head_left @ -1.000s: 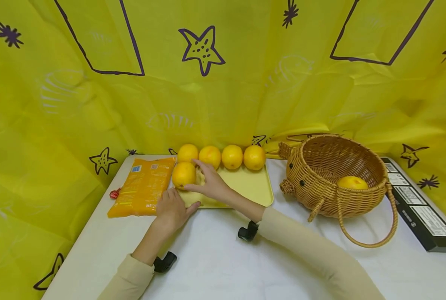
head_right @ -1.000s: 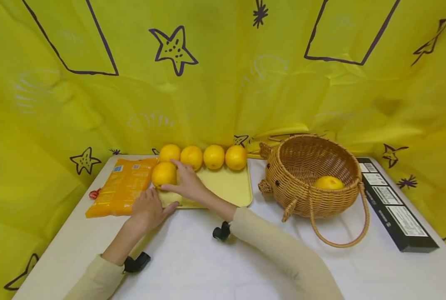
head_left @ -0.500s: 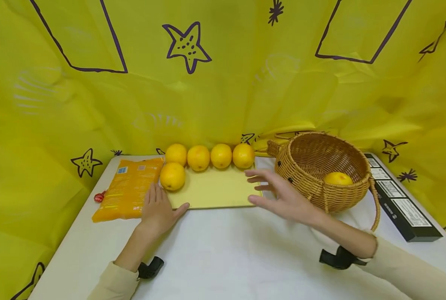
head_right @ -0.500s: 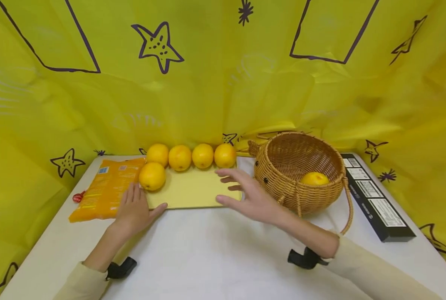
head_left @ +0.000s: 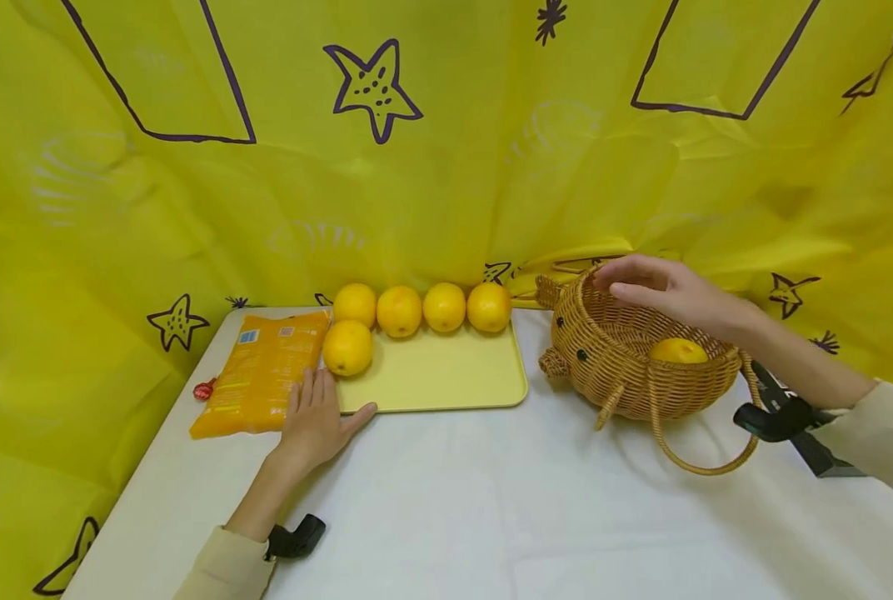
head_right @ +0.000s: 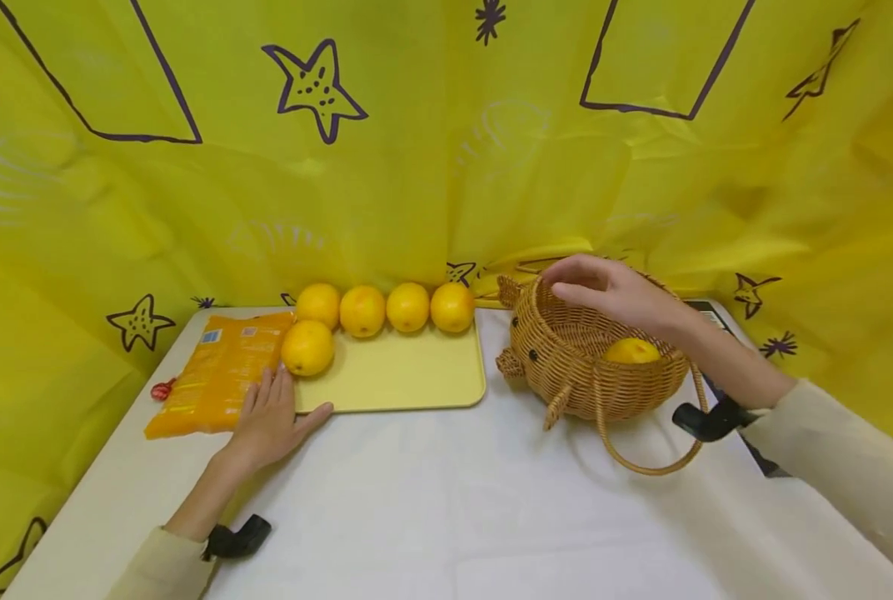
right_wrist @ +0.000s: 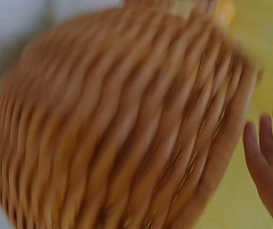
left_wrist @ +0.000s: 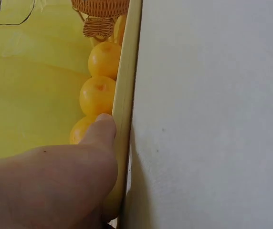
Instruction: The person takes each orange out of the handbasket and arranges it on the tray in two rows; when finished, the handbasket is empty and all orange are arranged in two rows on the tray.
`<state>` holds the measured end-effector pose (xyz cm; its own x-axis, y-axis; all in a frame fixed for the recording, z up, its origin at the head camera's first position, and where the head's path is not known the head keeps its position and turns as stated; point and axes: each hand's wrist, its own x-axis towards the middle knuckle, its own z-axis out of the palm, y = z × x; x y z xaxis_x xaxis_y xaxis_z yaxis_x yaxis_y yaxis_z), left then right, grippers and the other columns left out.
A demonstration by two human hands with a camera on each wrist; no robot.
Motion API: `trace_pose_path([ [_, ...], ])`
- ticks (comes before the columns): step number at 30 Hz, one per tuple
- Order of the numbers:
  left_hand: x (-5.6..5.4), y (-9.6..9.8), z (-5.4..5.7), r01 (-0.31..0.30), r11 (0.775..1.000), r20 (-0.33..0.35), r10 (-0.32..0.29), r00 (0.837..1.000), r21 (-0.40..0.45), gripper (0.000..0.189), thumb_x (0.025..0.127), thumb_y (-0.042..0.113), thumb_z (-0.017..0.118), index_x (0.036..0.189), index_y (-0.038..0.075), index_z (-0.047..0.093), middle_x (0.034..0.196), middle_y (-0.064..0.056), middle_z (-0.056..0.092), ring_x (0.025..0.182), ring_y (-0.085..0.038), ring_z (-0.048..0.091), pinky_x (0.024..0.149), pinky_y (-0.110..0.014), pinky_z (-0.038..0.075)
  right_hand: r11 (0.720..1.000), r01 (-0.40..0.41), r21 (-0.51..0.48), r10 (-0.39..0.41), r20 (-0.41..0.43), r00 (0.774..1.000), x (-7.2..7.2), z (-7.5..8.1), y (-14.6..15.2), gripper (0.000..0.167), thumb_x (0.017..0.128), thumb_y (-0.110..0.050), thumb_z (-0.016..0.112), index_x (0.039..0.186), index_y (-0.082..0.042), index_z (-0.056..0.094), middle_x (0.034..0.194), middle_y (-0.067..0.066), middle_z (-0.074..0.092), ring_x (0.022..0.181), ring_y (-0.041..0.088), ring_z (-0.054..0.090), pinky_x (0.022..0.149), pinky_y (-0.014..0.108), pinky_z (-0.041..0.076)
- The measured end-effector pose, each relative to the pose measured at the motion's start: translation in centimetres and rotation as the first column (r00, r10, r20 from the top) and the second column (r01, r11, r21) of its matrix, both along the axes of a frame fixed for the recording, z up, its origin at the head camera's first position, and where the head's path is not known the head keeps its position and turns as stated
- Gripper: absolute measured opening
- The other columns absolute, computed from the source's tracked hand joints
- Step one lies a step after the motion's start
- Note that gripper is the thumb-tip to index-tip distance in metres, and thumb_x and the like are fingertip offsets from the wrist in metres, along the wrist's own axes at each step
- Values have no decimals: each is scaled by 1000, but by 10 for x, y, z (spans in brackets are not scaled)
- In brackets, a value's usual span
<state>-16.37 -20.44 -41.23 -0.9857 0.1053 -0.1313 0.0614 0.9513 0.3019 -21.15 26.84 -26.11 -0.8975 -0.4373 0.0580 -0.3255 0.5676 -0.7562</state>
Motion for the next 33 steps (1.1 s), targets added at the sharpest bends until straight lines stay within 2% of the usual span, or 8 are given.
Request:
trace_pose_path([
  [5, 0, -2, -4, -4, 1000, -14, 4, 1000, 6, 107, 92, 66, 43, 150, -13, 2, 159, -31, 3, 148, -47, -5, 119, -62, -4, 982, -65, 179, 53, 71, 996, -22, 3, 20, 35, 102, -23, 47, 134, -11, 54, 129, 1, 58, 108, -3, 57, 89, 22, 51],
  [10, 2, -2, -3, -3, 1000, -14, 3, 1000, 15, 106, 93, 65, 44, 150, -13, 2, 159, -31, 2, 148, -47, -6, 119, -62, -4, 963, -155, 223, 124, 145, 982, -34, 8, 26, 38, 103, -23, 47, 138, -10, 51, 136, 10, 55, 108, -3, 58, 91, 24, 51],
  [13, 2, -2, -1, -3, 1000, -12, 3, 1000, 21, 105, 93, 64, 45, 150, -13, 2, 159, -31, 2, 148, -46, -6, 119, -62, -4, 939, -248, 238, 183, 267, 946, -41, 9, 27, 43, 102, -23, 48, 143, -10, 45, 143, 14, 49, 115, 1, 57, 94, 24, 51],
  [18, 2, 0, -1, -3, 1000, -4, 3, 1000, 24, 105, 93, 64, 45, 150, -13, 2, 160, -30, 2, 149, -45, -6, 119, -61, -4, 909, -372, 187, 248, 476, 844, -55, 11, 28, 49, 103, -21, 46, 148, -5, 34, 149, 23, 40, 127, 16, 55, 99, 30, 51],
  [19, 2, 0, -1, -3, 1000, -4, 3, 1000, 24, 105, 93, 64, 45, 150, -13, 2, 159, -30, 2, 149, -45, -6, 119, -61, -4, 908, -378, 179, 251, 491, 834, -57, 12, 29, 50, 103, -21, 45, 148, -4, 33, 149, 24, 38, 127, 16, 54, 99, 31, 51],
  [23, 3, 0, 1, -3, 1000, 1, 2, 1000, 28, 105, 93, 63, 45, 150, -13, 1, 159, -31, 2, 149, -46, -6, 119, -61, -4, 898, -401, 183, 261, 511, 819, -64, 17, 32, 51, 104, -20, 42, 149, 0, 29, 150, 25, 34, 126, 12, 54, 99, 32, 51],
  [29, 3, 0, 3, -9, 1000, 3, 9, 1000, 26, 104, 94, 63, 45, 150, -13, 2, 159, -30, 2, 149, -46, -6, 119, -61, -4, 892, -401, 208, 241, 533, 811, -76, 21, 38, 53, 104, -22, 43, 151, -2, 28, 155, 26, 28, 123, 7, 55, 100, 36, 50],
  [33, 3, 1, 3, -8, 1000, -4, 8, 1000, 26, 104, 94, 63, 45, 150, -13, 3, 159, -30, 3, 149, -46, -5, 119, -61, -4, 900, -402, 169, 237, 585, 776, -83, 18, 42, 55, 104, -22, 42, 152, -1, 25, 157, 27, 20, 123, 6, 54, 103, 41, 49],
])
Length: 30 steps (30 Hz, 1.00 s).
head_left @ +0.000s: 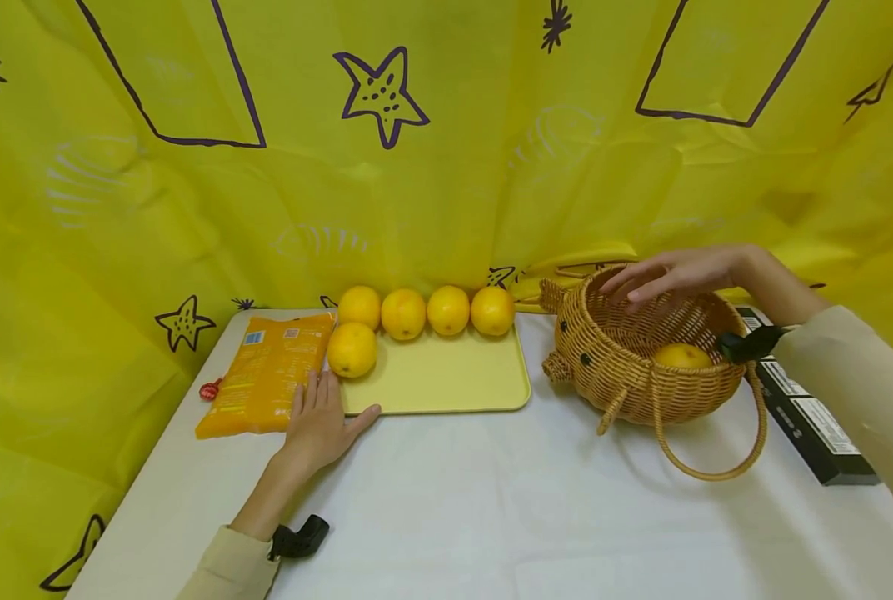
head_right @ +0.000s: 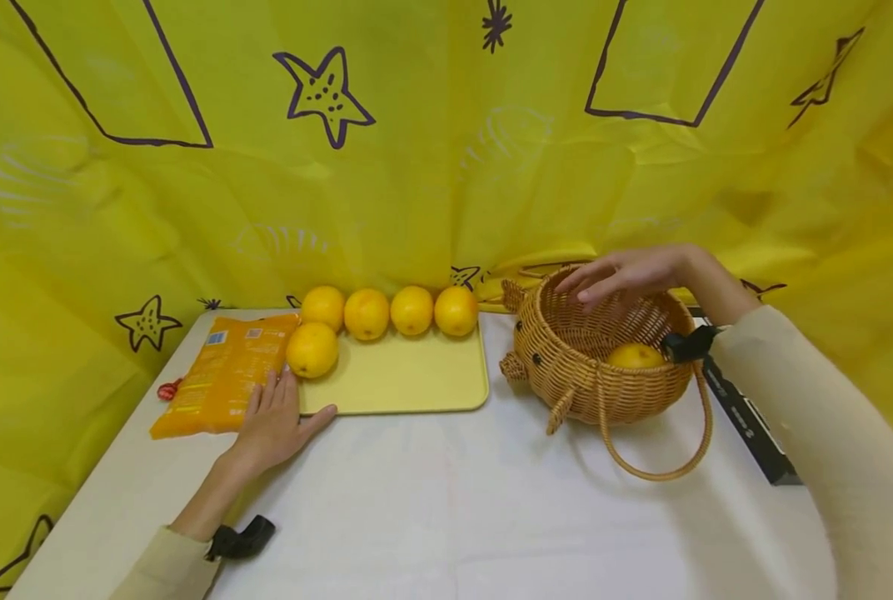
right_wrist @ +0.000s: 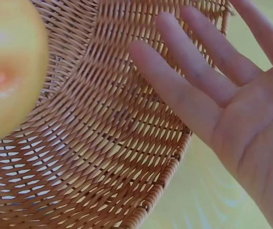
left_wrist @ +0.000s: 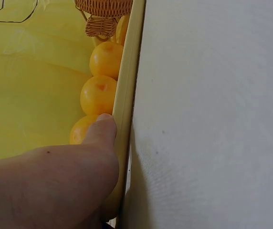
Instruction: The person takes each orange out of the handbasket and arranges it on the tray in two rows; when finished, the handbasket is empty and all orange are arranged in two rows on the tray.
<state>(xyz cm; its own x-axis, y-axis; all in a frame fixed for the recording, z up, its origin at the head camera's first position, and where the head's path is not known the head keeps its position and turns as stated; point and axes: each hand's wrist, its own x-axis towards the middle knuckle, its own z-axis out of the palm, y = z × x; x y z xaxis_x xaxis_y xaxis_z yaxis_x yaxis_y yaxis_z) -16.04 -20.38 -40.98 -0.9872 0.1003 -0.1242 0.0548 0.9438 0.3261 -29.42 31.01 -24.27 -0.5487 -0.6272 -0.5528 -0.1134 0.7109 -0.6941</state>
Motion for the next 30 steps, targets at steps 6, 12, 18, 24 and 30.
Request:
trace_pose_path([
  [6, 1, 1, 0, -2, 1000, -15, 2, 1000, 0, 104, 93, 62, 47, 150, -14, 4, 159, -31, 5, 149, -46, -3, 120, -61, -2, 1000, 22, -7, -21, 102, 995, -3, -5, 0, 57, 104, -22, 42, 154, -5, 20, 159, 27, 15, 130, 15, 51, 105, 51, 46],
  [12, 2, 1, -1, -4, 1000, -11, 4, 1000, -20, 103, 93, 62, 46, 150, -13, 4, 159, -30, 5, 149, -45, -2, 120, -60, -2, 1000, 11, 12, -14, 276, 961, -2, -11, -9, 59, 104, -22, 43, 156, -13, 17, 162, 19, 12, 142, 29, 38, 101, 52, 48],
  [18, 2, 0, -1, -6, 1000, -14, 6, 1000, -29, 104, 93, 64, 44, 150, -13, 4, 159, -30, 5, 149, -45, -3, 120, -61, -1, 999, -1, 34, -12, 388, 922, -3, -15, -18, 62, 104, -22, 43, 157, -11, 13, 164, 18, 4, 144, 30, 34, 99, 54, 49],
  [24, 2, 0, -1, -10, 1000, -17, 10, 1000, -13, 104, 93, 63, 45, 150, -13, 4, 159, -30, 4, 149, -45, -3, 120, -60, -3, 994, -2, 107, -48, 458, 888, -4, -22, -24, 73, 103, -27, 46, 156, -4, 1, 162, 24, -5, 147, 44, 18, 96, 58, 49],
  [30, 1, 0, -1, -4, 1000, -21, 4, 1000, -14, 104, 93, 63, 46, 150, -14, 4, 159, -30, 5, 149, -45, -3, 120, -60, -2, 987, -23, 159, -67, 535, 842, -7, -32, -28, 74, 102, -28, 46, 156, -3, 1, 161, 26, 8, 147, 46, 17, 96, 65, 45],
])
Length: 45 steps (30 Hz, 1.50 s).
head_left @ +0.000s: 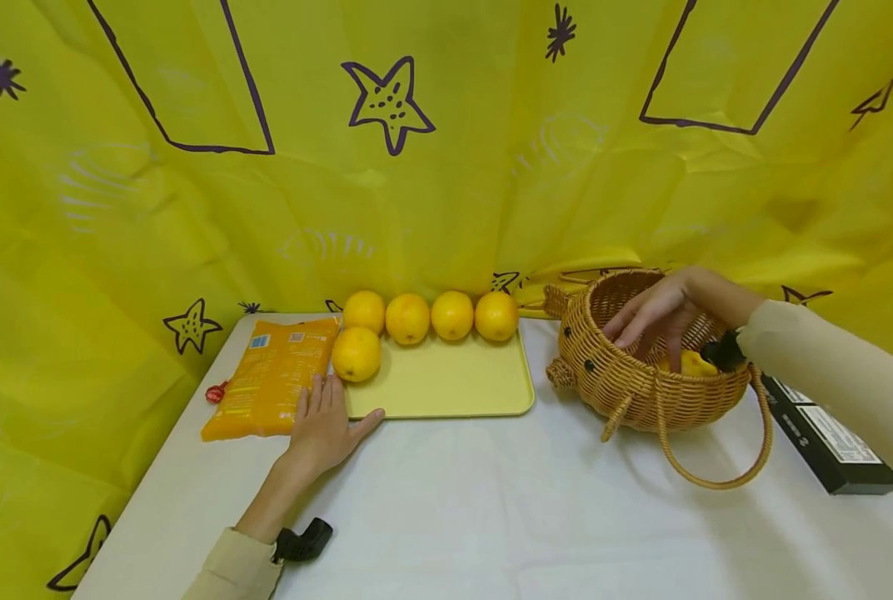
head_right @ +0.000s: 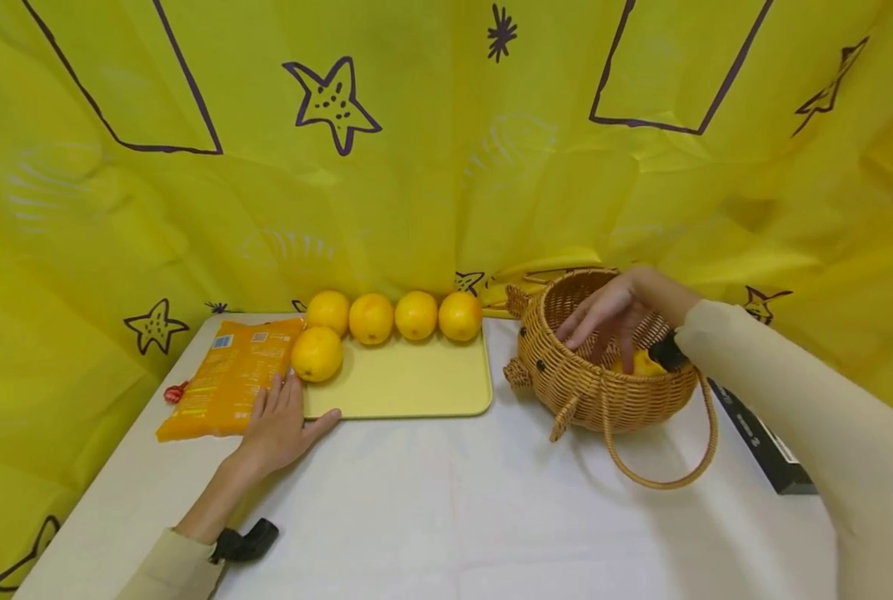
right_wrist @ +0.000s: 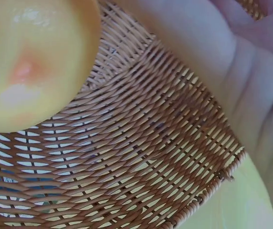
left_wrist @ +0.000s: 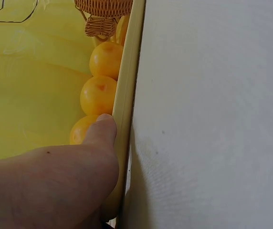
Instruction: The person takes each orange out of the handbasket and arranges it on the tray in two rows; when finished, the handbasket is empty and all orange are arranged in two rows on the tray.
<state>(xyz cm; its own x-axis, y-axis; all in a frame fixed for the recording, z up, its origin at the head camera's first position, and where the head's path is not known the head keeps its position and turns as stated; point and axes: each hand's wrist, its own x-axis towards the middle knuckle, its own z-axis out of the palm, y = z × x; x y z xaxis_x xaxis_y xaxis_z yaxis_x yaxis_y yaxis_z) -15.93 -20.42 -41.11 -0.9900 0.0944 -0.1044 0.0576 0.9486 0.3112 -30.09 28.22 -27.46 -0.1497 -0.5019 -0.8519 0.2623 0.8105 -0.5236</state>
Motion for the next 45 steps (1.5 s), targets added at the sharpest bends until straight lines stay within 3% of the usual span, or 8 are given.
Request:
trace_pose_path([
  [5, 0, 2, 1, 1, 1000, 1, -1, 1000, 0, 104, 93, 62, 47, 150, -14, 5, 159, -30, 5, 149, -45, -3, 120, -60, -2, 1000, 4, -1, -4, 62, 998, -2, -9, -1, 62, 102, -27, 47, 154, -7, 20, 155, 22, 32, 142, 37, 34, 98, 63, 44],
  [10, 1, 6, 1, -1, 1000, 22, 1, 1000, 6, 104, 93, 62, 47, 150, -14, 5, 159, -30, 5, 149, -44, -4, 120, -59, -3, 1000, 11, 17, -13, 111, 994, -1, -20, 0, 43, 100, -27, 49, 141, -13, 44, 148, 16, 42, 138, 31, 36, 101, 66, 38],
  [15, 1, 5, 1, -3, 1000, 22, 3, 1000, 2, 104, 93, 63, 46, 150, -13, 4, 159, -30, 4, 149, -45, -3, 120, -59, -3, 1000, 17, 1, -17, 118, 993, -3, -22, 0, 39, 100, -26, 49, 138, -16, 48, 148, 13, 43, 136, 28, 40, 100, 61, 42],
  [19, 0, 4, 1, -9, 1000, 16, 9, 1000, -5, 104, 93, 63, 46, 150, -13, 4, 159, -30, 5, 149, -45, -2, 120, -59, -2, 999, -15, -41, 19, 101, 995, -8, -27, -1, 34, 101, -24, 46, 135, -18, 49, 138, 8, 51, 119, 19, 53, 89, 41, 53],
  [23, 1, 4, 2, -11, 1000, 18, 11, 1000, 0, 104, 93, 62, 47, 150, -13, 4, 159, -30, 5, 149, -45, -2, 120, -59, -2, 996, -34, -83, 41, 88, 995, -12, -35, 0, 29, 102, -21, 44, 130, -19, 51, 123, 3, 59, 101, 11, 60, 78, 25, 54],
  [32, 0, 1, 0, -3, 1000, 13, 3, 1000, -10, 104, 93, 63, 46, 150, -14, 4, 159, -31, 5, 149, -46, -2, 120, -60, -2, 990, -49, -134, 66, 125, 990, -16, -41, 2, 26, 101, -16, 48, 125, -22, 56, 121, 0, 63, 102, 10, 64, 83, 25, 56],
  [39, -1, 0, -1, -3, 1000, 11, 3, 1000, -13, 105, 93, 63, 47, 150, -14, 4, 159, -31, 6, 149, -46, -1, 120, -60, -1, 982, -84, -166, 106, 124, 987, -20, -42, 3, 36, 102, -15, 46, 137, -19, 45, 122, 0, 61, 93, 6, 63, 74, 18, 53],
  [45, -1, 2, -1, -6, 1000, 6, 6, 1000, -8, 104, 92, 63, 47, 150, -13, 5, 159, -31, 7, 149, -46, 0, 120, -60, -1, 986, -10, -166, 22, 71, 997, -19, -43, 5, 75, 101, -15, 48, 155, -6, -3, 138, 9, 49, 103, 13, 63, 80, 23, 56],
])
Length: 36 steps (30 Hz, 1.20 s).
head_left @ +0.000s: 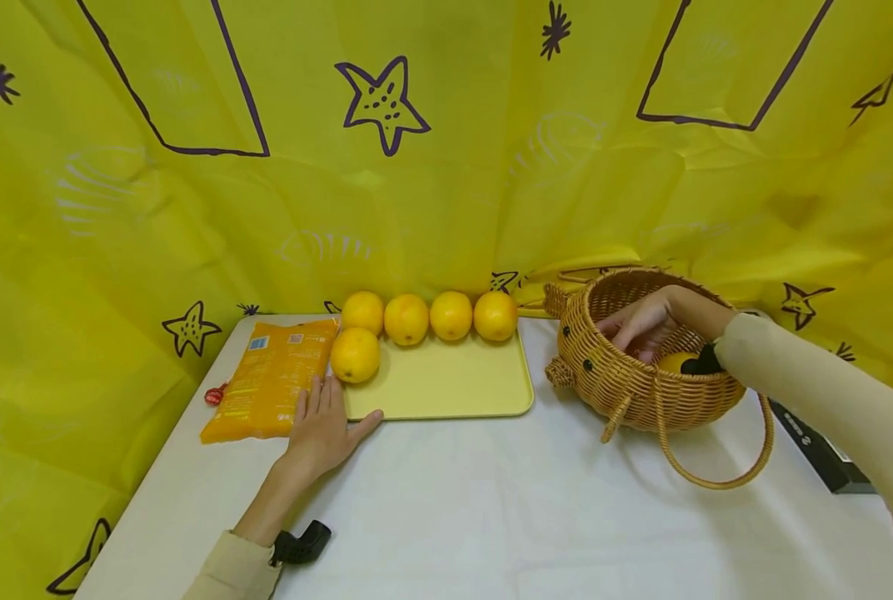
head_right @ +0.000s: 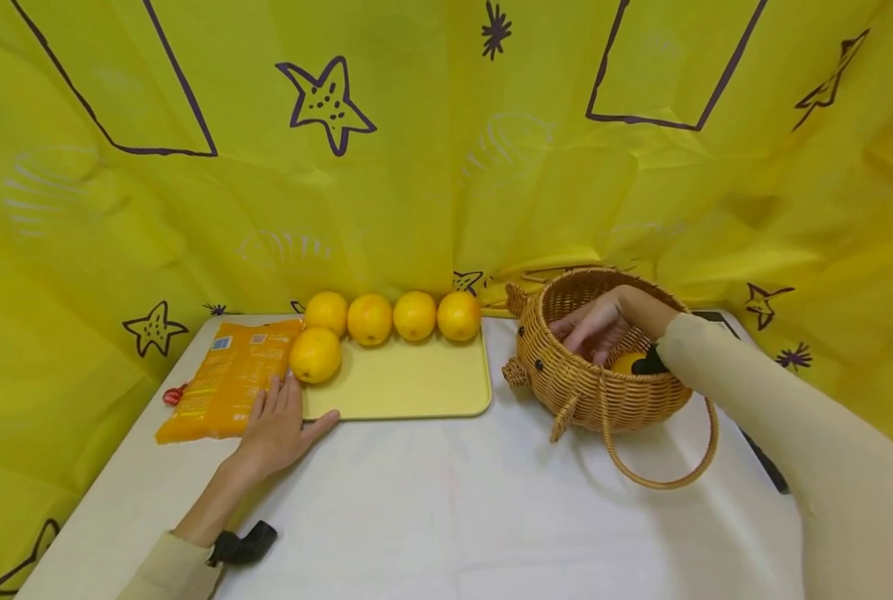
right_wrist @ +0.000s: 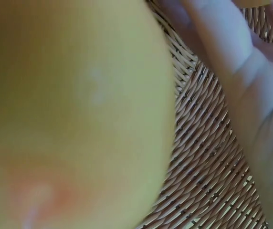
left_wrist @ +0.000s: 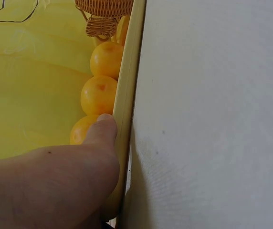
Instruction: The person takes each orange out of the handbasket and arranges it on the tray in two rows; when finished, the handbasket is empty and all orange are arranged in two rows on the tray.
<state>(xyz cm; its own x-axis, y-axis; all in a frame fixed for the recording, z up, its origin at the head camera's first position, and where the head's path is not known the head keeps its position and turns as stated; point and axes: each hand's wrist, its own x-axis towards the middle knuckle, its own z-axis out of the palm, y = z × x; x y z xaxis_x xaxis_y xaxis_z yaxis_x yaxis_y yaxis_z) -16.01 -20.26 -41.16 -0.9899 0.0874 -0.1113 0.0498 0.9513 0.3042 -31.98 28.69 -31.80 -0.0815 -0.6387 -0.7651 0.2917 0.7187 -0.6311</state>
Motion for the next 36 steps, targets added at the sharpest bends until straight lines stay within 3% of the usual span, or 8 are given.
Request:
trace_pose_path([
  [5, 0, 0, 0, -5, 1000, 2, 5, 1000, 0, 104, 93, 63, 47, 150, -13, 5, 159, -30, 6, 149, -45, -2, 120, -59, -2, 997, 66, 27, -65, -39, 997, 1, 0, -2, 88, 98, -15, 54, 154, -7, -13, 145, 14, 42, 113, 20, 61, 84, 27, 57],
  [14, 0, 0, -1, -5, 1000, 0, 5, 1000, 5, 105, 92, 64, 47, 150, -13, 6, 159, -31, 7, 149, -45, -1, 120, -60, -1, 998, 58, -3, -58, -81, 995, 1, 1, -2, 85, 98, -13, 53, 154, -6, -12, 145, 16, 44, 108, 20, 64, 82, 29, 58],
  [18, 0, 0, -1, -6, 1000, 2, 6, 1000, 10, 104, 92, 63, 47, 150, -13, 6, 159, -30, 7, 149, -45, -1, 120, -60, -1, 998, 66, -17, -67, -145, 987, 2, 6, 2, 87, 100, -14, 51, 153, -5, -17, 157, 30, 17, 115, 21, 61, 88, 34, 57],
  [21, -1, 0, -1, -7, 1000, 5, 7, 1000, 7, 104, 92, 63, 48, 150, -13, 5, 160, -30, 6, 149, -45, -2, 120, -60, -1, 998, 69, -16, -70, -198, 978, 3, 12, 7, 86, 101, -16, 50, 153, -6, -18, 160, 28, -6, 121, 21, 57, 91, 36, 56],
  [24, -1, 0, -1, -6, 1000, 9, 6, 1000, -1, 104, 93, 63, 47, 150, -13, 4, 160, -29, 5, 149, -44, -2, 120, -59, -1, 997, 71, -31, -76, -214, 974, 5, 19, 13, 70, 102, -16, 49, 156, -17, 4, 156, 25, 21, 118, 23, 59, 91, 38, 56],
  [27, -1, 0, -1, -4, 1000, 10, 4, 1000, -2, 104, 93, 62, 47, 150, -13, 4, 160, -29, 5, 149, -45, -2, 120, -59, -1, 995, 67, -76, -82, -208, 975, 5, 28, 17, 48, 103, -14, 45, 146, -29, 28, 139, 13, 43, 114, 26, 60, 92, 41, 55],
  [30, -2, -1, -3, 0, 1000, -1, 0, 1000, 7, 104, 93, 63, 47, 150, -13, 3, 159, -30, 4, 149, -45, -2, 120, -60, -1, 988, 68, -138, -96, -212, 973, 3, 39, 24, 42, 104, -12, 41, 139, -35, 37, 134, 8, 41, 114, 25, 58, 95, 46, 53],
  [36, -2, -1, -4, 4, 1000, -6, -4, 1000, 16, 105, 93, 64, 46, 150, -13, 3, 159, -30, 5, 149, -45, -2, 120, -60, -1, 976, 93, -196, -143, -258, 956, 5, 49, 43, 43, 104, -11, 38, 139, -36, 37, 135, 3, 39, 116, 24, 57, 98, 50, 51],
])
